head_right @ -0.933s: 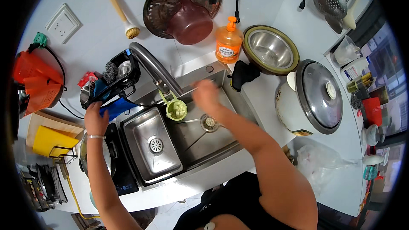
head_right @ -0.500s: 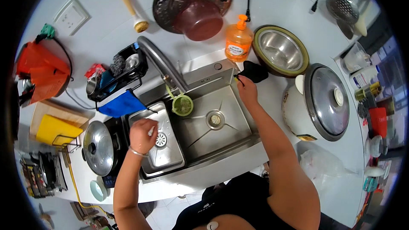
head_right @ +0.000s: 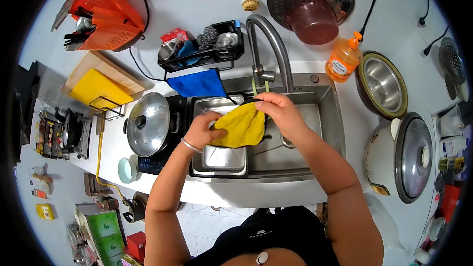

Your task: The person washes a rice cooker pot, a ladle, and a strainer using a sponge and water at a sink, then wipes the stove and counter with a cloth.

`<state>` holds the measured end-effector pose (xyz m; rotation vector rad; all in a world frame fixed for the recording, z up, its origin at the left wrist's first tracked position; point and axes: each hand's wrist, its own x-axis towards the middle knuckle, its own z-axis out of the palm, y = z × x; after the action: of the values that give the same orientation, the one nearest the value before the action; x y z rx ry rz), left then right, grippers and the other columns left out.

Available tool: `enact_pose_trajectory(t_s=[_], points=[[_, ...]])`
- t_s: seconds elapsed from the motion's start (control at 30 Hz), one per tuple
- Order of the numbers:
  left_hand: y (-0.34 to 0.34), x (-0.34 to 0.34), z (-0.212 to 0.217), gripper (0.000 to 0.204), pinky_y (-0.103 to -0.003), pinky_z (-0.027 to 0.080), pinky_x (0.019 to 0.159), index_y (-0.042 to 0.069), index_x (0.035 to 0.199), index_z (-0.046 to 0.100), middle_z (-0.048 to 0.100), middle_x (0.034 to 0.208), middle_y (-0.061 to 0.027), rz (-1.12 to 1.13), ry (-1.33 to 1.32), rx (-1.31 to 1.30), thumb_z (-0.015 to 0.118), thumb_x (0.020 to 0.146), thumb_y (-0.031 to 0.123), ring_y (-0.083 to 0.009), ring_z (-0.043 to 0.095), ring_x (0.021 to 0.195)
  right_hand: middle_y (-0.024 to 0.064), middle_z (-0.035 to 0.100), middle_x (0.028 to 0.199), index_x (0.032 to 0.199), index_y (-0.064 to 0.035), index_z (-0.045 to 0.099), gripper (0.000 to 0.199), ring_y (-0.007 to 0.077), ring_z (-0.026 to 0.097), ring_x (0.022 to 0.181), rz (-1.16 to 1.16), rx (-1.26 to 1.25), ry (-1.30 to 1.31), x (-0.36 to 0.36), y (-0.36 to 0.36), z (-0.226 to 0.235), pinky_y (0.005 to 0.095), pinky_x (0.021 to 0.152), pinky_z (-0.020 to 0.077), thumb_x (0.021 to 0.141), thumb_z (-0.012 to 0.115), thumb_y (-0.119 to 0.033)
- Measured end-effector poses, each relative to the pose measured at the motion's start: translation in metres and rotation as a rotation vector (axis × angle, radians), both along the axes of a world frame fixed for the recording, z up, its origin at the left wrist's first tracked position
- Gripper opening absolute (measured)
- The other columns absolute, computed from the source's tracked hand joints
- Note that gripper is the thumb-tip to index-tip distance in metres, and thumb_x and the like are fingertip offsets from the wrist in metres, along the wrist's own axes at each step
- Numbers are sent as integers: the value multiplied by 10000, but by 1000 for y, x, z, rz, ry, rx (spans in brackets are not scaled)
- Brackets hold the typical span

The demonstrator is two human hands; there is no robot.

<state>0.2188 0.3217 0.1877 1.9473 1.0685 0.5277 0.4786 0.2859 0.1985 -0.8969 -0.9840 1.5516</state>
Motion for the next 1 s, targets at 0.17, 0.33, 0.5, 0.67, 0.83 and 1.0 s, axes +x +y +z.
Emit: enact_pose_trajectory(t_s=[0.17,0.33,0.5,0.67,0.83,1.0], points=[[-1,-76,-1,194,-259,433,682,42,765,627,567,787,2,228,-160,-165,777,643,48,-113,511,717,61,632,855,945,12,671,150,125,580,793,-139,304,-559,-27,13,-2,246,730,451,841,634,-90],[34,-78,49,161,-239,419,572,46,763,656,544,627,30,563,-113,140,764,644,30,-81,484,587,40,617,685,890,19,673,143,97,533,582,-193,165,-389,-49,47,20,236,584,434,849,630,-112],[103,-69,85,254,-342,496,640,43,864,682,656,710,-106,692,203,501,730,676,207,-248,630,657,57,628,677,962,37,632,162,77,553,567,-272,117,-276,-78,111,39,231,532,435,864,573,-77],[122,-45,54,240,-427,509,754,68,962,674,678,848,-134,509,345,589,604,758,175,-344,635,809,116,669,801,1090,-39,622,257,260,615,641,-460,661,-903,-94,127,18,373,632,477,854,538,-97],[122,-20,38,407,-411,483,824,54,1047,657,659,1008,-163,192,468,533,606,843,403,-343,616,944,99,672,834,998,-103,655,222,276,631,834,-228,937,-1496,-96,145,7,417,772,426,831,563,-217],[153,-13,41,698,-401,487,797,61,935,696,676,920,-165,147,765,219,431,833,699,-329,635,918,74,667,893,927,-92,652,180,268,619,813,-274,1005,-1305,-89,147,15,418,769,430,832,582,-227]])
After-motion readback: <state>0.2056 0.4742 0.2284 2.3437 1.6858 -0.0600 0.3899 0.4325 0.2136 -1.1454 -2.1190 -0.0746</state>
